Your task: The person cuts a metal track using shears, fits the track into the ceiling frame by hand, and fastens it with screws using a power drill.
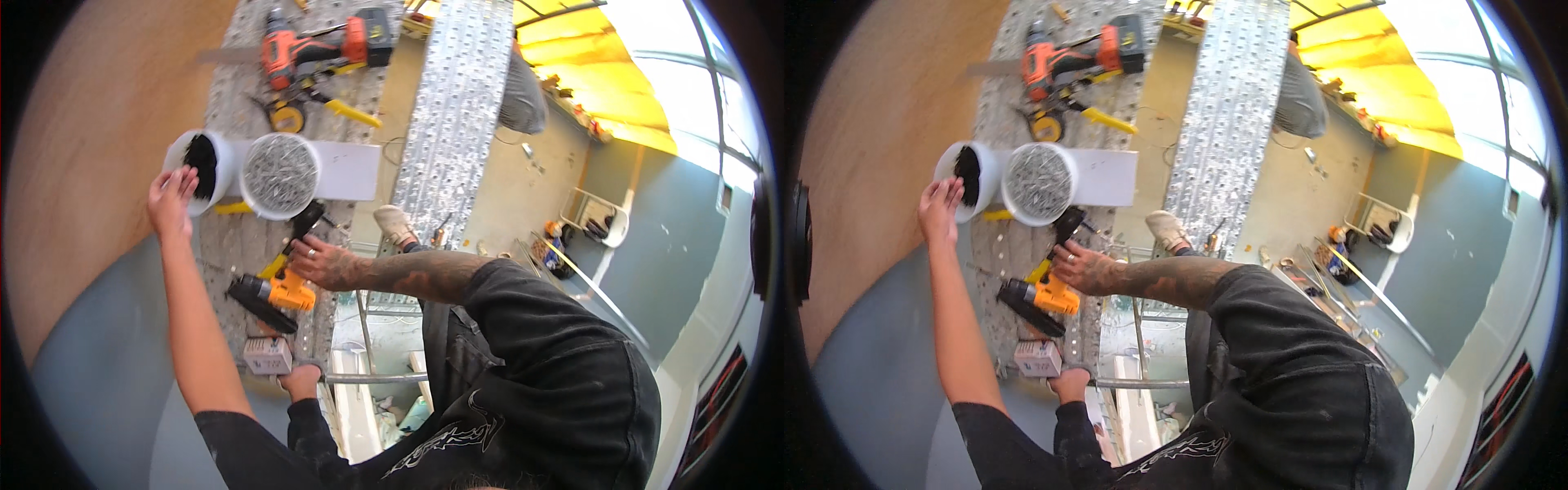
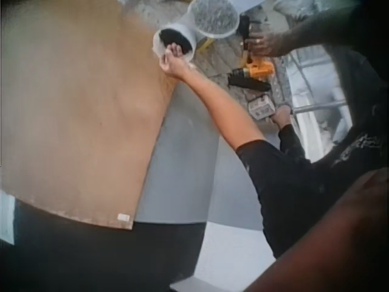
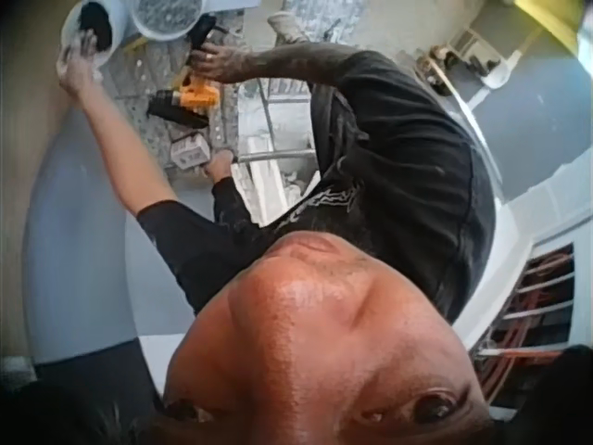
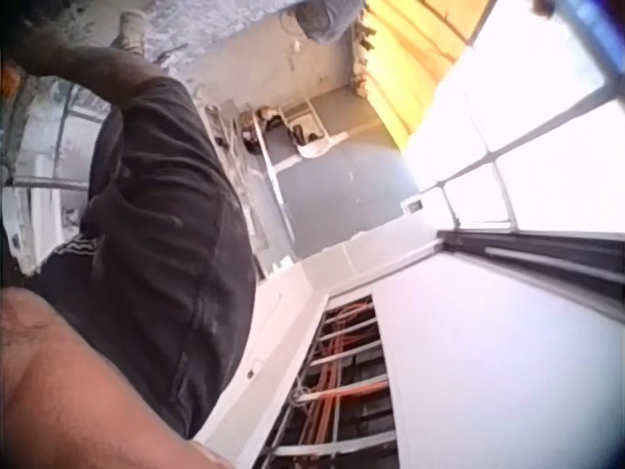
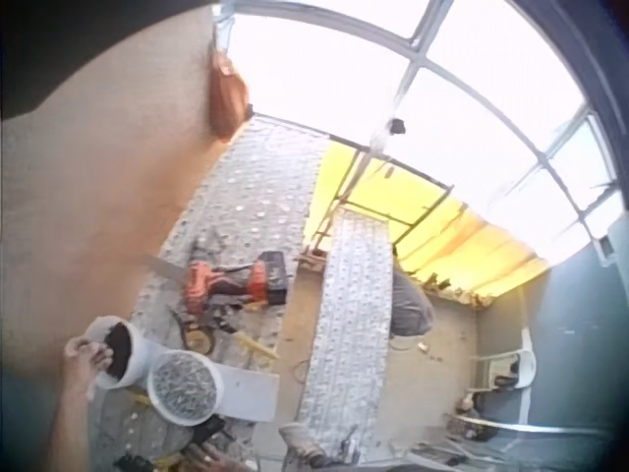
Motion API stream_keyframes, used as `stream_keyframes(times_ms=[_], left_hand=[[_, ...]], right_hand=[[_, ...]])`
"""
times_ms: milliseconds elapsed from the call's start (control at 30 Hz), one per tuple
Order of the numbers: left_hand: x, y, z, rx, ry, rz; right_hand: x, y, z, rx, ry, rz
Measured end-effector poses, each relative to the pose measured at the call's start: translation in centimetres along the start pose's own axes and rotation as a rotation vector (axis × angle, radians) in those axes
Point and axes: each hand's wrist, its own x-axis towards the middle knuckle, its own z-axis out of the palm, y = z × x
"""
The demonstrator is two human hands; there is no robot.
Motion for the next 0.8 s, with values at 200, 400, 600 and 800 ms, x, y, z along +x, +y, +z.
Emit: stream_keyframes(times_ms=[200,400,600,800], left_hand=[[-3.1,2.7,0.8,-0.236,0.029,-0.014],[-11.2,5.3,-5.2,-0.692,-0.202,-0.026],[-26.6,5.5,-7.8,-0.574,-0.113,-0.156],[-41.6,5.6,-8.8,-0.69,-0.001,-0.432]], right_hand=[[1.0,-0.2,0.1,-0.03,0.056,0.019],[3.8,-2.8,0.5,-0.077,0.032,0.008],[2.1,-1.8,3.2,-0.052,0.19,0.025],[2.8,-1.9,1.8,-0.047,0.048,0.095]])
